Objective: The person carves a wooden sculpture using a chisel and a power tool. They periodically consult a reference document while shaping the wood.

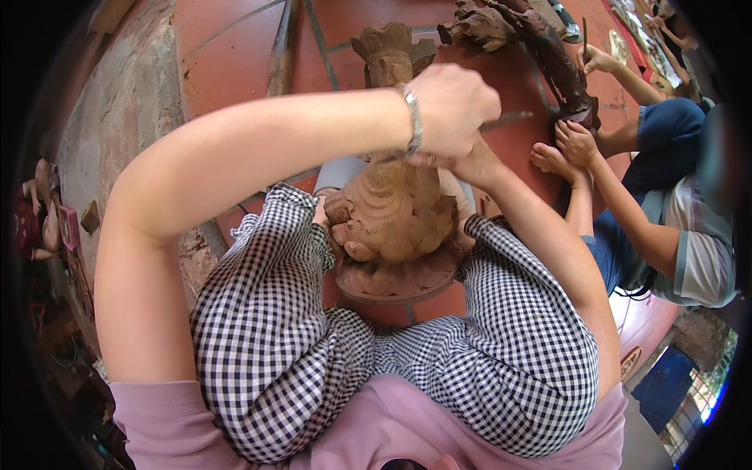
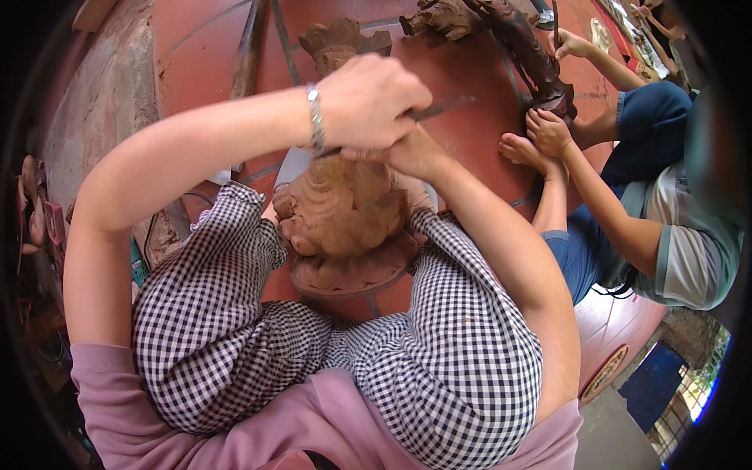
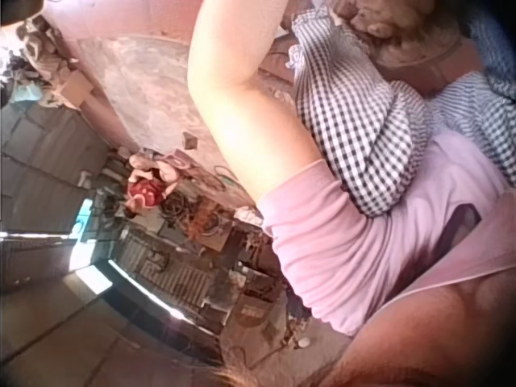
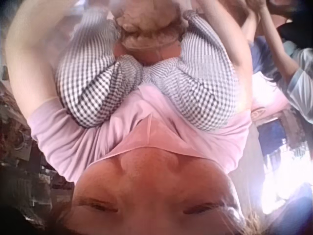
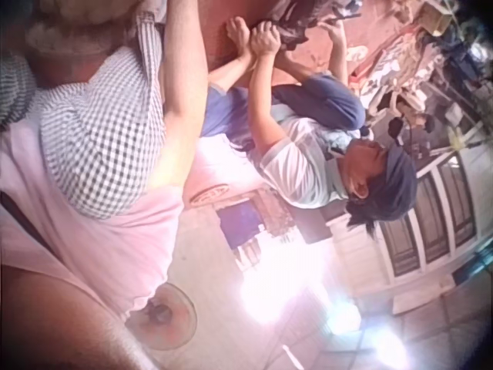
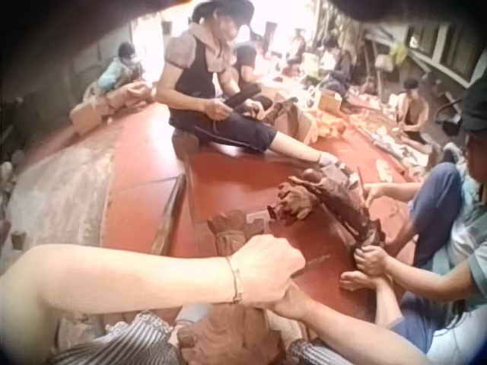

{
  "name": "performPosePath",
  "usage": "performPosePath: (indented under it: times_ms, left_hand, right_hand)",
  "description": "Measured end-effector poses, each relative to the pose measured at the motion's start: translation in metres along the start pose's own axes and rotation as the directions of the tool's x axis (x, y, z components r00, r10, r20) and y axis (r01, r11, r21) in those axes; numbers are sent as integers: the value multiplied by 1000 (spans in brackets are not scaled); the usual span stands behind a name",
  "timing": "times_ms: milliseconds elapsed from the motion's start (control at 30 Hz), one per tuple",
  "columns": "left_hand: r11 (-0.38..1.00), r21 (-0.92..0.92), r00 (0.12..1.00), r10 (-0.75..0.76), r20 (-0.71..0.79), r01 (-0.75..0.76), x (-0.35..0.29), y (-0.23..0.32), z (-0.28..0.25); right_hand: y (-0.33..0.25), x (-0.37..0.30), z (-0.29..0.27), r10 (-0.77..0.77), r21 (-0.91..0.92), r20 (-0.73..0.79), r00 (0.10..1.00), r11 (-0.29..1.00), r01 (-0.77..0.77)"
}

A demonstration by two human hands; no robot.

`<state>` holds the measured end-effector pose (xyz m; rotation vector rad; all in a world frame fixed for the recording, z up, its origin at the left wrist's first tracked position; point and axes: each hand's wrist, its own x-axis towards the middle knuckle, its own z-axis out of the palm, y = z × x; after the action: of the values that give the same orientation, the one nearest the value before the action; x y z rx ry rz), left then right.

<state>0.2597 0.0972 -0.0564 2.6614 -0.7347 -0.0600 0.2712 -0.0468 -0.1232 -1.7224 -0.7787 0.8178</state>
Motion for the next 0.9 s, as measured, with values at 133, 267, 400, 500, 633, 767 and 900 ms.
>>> performPosePath:
  times_ms: [133,267,400,500,633,767,900]
  left_hand:
    - [999,-28,992,11,-123,-15,2,-8,-1]
    - [997,46,979,65,-191,-57,5,-11,-5]
    - [995,-88,991,35,-125,-46,-6,-7,-2]
    - [999,-5,978,46,-202,-48,4,-15,-7]
    - [994,70,969,100,-224,-86,12,-15,-10]
    - [998,-50,996,-31,-85,27,-2,-7,-10]
    - [991,94,995,-96,-38,99,5,-15,-16]
  right_hand:
    - [0,1,-3,195,15,11,981,981,-196]
    - [0,2,-2,5,98,-160,987,995,11]
    - [-2,4,-1,-71,-81,-3,997,994,71]
    - [-2,8,-2,-7,13,-95,995,1000,8]
    - [0,16,-8,-70,51,-133,989,996,78]
    - [3,16,-10,-41,-8,59,997,999,42]
    - [1,24,-15,-132,148,-78,988,979,143]
